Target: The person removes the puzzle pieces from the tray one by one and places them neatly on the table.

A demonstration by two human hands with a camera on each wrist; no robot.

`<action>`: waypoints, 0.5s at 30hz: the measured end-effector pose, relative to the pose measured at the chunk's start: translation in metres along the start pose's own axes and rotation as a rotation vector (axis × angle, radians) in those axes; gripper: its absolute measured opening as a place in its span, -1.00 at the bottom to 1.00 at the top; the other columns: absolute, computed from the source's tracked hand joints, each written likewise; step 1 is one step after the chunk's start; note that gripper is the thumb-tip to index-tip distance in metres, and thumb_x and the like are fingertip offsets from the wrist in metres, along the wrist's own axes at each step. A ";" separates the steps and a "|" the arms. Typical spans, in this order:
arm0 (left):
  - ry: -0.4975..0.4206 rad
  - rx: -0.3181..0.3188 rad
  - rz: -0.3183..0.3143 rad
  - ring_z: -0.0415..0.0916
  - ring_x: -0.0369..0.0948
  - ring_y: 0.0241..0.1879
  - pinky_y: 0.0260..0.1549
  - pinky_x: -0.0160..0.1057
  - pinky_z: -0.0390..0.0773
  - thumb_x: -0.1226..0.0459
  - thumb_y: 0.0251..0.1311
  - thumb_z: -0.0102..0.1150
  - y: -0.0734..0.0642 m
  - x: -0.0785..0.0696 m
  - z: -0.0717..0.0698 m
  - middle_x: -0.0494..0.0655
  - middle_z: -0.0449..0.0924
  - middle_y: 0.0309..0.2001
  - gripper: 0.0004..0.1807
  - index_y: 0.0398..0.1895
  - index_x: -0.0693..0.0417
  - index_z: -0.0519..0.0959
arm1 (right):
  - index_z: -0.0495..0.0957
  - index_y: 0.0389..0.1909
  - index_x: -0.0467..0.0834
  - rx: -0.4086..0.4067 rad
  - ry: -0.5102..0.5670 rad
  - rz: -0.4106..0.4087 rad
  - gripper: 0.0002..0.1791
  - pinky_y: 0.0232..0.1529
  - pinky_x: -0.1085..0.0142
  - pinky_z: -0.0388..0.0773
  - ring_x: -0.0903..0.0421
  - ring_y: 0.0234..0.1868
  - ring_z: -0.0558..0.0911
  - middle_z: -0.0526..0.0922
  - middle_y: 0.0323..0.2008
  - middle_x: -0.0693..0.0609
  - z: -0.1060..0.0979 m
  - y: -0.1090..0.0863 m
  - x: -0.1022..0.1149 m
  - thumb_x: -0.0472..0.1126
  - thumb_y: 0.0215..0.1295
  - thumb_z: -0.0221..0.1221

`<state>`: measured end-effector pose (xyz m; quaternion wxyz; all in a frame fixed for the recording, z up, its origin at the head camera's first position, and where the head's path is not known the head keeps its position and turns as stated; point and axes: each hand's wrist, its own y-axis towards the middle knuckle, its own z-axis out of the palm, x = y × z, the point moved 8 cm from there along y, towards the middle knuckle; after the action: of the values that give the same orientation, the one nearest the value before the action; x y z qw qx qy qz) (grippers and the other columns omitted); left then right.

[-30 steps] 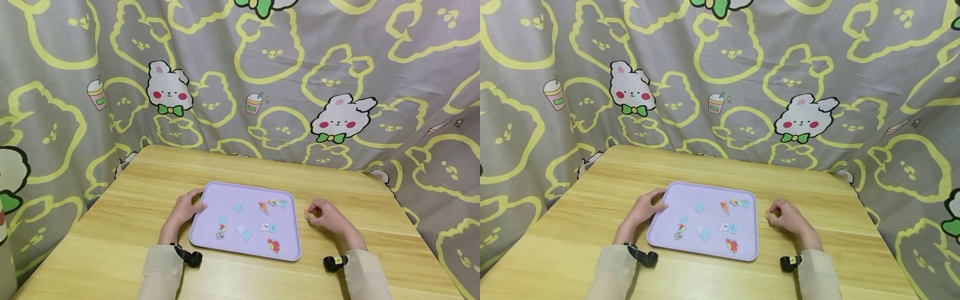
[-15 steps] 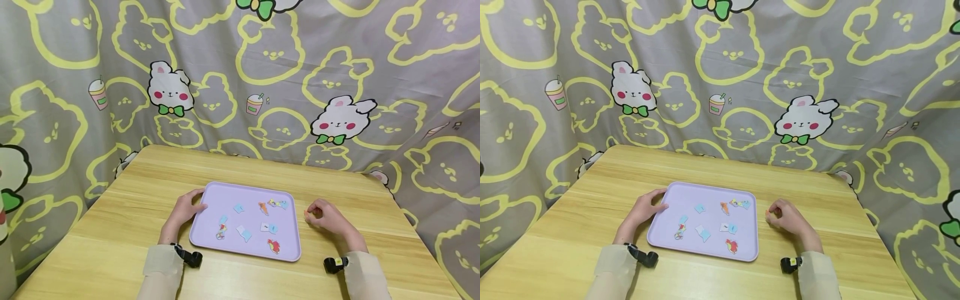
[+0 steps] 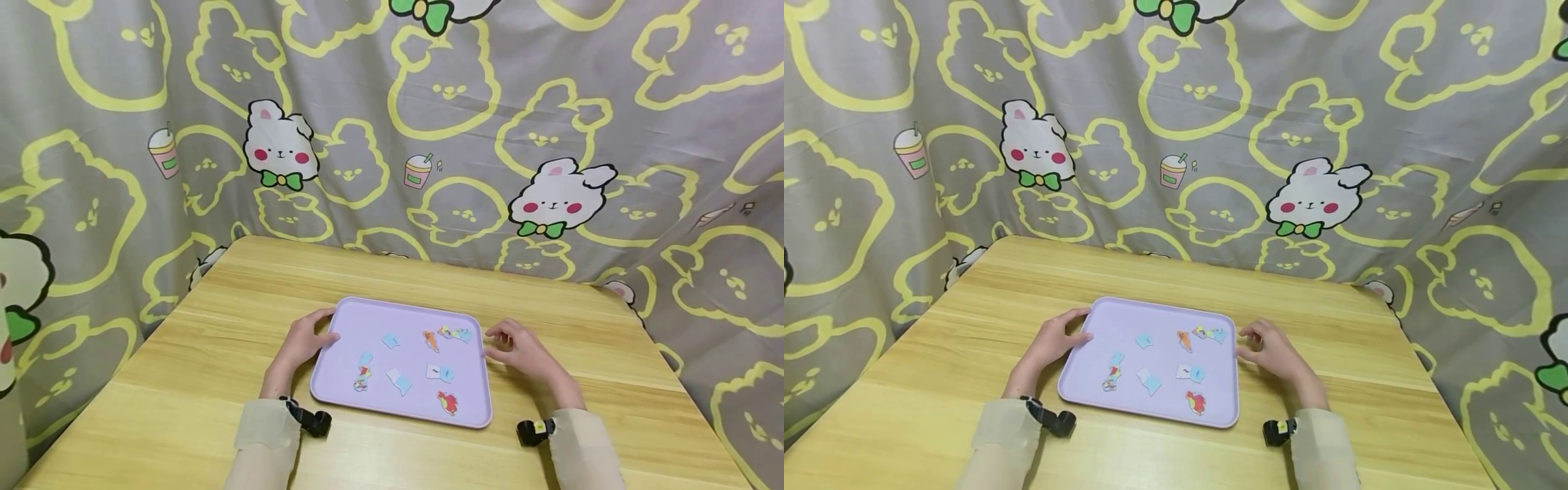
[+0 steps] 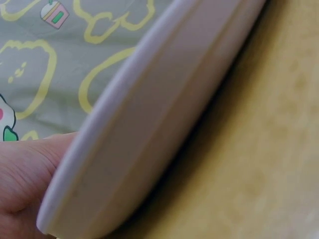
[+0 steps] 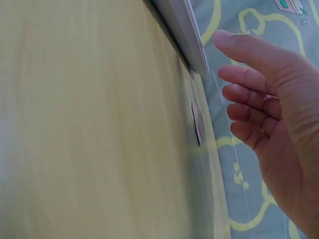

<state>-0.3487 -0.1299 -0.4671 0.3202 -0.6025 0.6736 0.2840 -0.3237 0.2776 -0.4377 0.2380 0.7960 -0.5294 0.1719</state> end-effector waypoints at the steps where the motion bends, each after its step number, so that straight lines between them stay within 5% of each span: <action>1: -0.002 0.000 -0.002 0.16 0.21 0.45 0.44 0.21 0.21 0.27 0.23 0.27 0.000 0.000 0.000 0.23 0.32 0.40 -0.36 0.39 0.10 0.36 | 0.62 -0.13 -0.15 0.000 0.003 -0.009 -0.68 -0.34 0.46 0.47 0.23 -0.33 0.44 0.53 -0.32 0.07 0.001 0.002 0.002 -0.11 0.13 0.39; 8: -0.005 -0.008 -0.017 0.15 0.20 0.45 0.45 0.19 0.19 0.28 0.22 0.28 -0.001 0.003 0.000 0.21 0.31 0.41 -0.36 0.39 0.10 0.36 | 0.63 -0.14 -0.19 0.000 -0.001 -0.097 -0.65 -0.37 0.46 0.43 0.21 -0.35 0.42 0.52 -0.35 0.05 0.011 0.013 0.019 -0.11 0.09 0.42; 15: -0.011 -0.018 -0.008 0.16 0.20 0.45 0.45 0.19 0.20 0.28 0.22 0.28 -0.001 0.002 0.000 0.22 0.33 0.40 -0.36 0.38 0.10 0.37 | 0.62 -0.08 -0.16 0.041 -0.005 -0.097 -0.59 -0.28 0.41 0.45 0.17 -0.26 0.43 0.51 -0.30 0.04 0.025 0.024 0.037 -0.06 0.08 0.42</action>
<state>-0.3475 -0.1308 -0.4685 0.3195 -0.6067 0.6667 0.2921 -0.3311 0.2278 -0.4346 0.2284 0.8258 -0.4873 0.1688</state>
